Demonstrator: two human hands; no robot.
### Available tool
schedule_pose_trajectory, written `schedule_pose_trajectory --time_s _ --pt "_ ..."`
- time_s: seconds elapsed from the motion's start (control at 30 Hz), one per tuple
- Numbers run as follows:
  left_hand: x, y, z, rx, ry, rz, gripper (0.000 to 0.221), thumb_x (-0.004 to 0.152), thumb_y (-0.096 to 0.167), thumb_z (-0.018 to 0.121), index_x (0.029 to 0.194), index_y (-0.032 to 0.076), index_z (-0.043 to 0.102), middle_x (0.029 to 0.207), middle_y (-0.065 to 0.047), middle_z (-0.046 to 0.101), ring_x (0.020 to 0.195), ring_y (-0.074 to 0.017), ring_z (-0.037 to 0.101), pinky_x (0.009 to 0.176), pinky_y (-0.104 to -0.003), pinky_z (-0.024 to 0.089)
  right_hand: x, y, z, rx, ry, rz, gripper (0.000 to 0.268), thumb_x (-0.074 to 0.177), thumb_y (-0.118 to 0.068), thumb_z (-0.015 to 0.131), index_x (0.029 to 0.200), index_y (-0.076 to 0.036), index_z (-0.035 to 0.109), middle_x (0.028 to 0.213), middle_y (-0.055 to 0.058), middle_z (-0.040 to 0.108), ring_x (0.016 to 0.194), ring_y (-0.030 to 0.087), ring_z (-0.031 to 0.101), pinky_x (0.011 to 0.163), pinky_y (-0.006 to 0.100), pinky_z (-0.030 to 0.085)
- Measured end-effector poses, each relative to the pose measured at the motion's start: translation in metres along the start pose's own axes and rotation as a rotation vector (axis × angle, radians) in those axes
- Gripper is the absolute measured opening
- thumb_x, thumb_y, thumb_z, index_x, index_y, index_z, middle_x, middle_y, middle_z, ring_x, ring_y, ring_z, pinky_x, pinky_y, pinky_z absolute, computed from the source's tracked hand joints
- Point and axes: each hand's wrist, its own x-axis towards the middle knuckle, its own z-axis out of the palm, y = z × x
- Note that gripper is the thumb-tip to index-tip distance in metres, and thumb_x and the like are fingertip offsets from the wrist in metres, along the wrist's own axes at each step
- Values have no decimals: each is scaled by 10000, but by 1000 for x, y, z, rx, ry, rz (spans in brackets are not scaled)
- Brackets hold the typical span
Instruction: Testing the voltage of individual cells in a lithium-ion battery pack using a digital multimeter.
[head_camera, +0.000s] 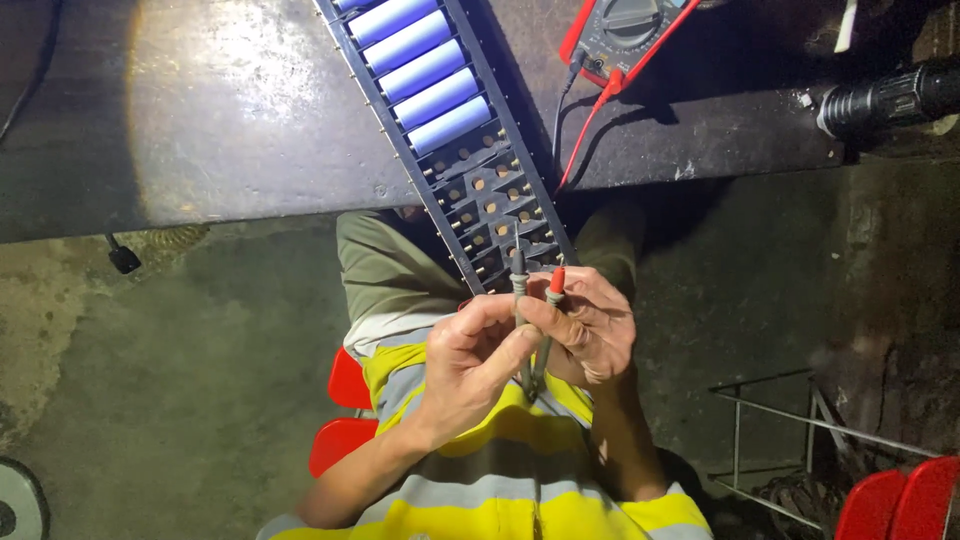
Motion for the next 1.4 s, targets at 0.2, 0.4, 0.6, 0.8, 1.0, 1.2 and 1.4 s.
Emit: schedule_pose_trajectory --time_s 0.2,0.4,0.6,0.8,1.0,1.2,1.4 --pt "5 31 -25 140 62 182 94 912 47 704 999 25 678 858 -78 704 721 -175 624 704 -317 513 -1 16 8 -92 -45 -194 332 923 8 737 1214 132 636 1107 266 741 725 320 786 574 370 541" --pt "8 19 -31 447 -262 301 173 953 270 714 982 102 741 1345 -199 486 1197 -366 522 1141 -551 355 -19 -6 8 -87 -255 215 456 1132 -111 638 1537 -109 427 1395 243 650 1154 382 792 992 502 636" --pt "6 -10 -44 345 -244 100 209 990 272 701 1139 128 725 1332 -185 585 1148 -300 621 984 -408 513 -44 7 14 107 -381 299 469 1223 -402 336 1667 -276 251 1559 223 529 1393 379 652 1147 439 539" --pt "-1 -15 -48 299 -166 81 188 915 243 796 1056 125 755 908 -49 586 733 -131 577 715 -271 494 -22 -25 23 93 -378 639 472 989 -282 674 1272 89 601 1271 220 702 1170 428 712 1041 514 586" --pt "-13 -22 -43 318 -156 63 199 892 215 837 1051 121 761 762 -7 528 714 -128 521 659 -277 426 -18 -34 3 -46 -248 473 277 980 -186 556 775 -10 615 752 98 626 752 336 598 724 442 515" --pt "-12 17 -66 347 -502 211 433 1049 271 674 1393 37 556 1221 -212 636 937 -318 636 868 -395 522 -75 -25 -37 154 -226 68 314 856 -217 811 1024 -17 637 759 79 657 783 326 787 781 514 651" --pt "-50 15 -122 305 54 154 454 1012 307 493 991 -108 675 969 -237 751 933 -315 764 915 -391 683 -129 28 -142 624 907 503 394 898 -480 501 723 -160 352 681 -18 283 531 136 304 627 330 291"
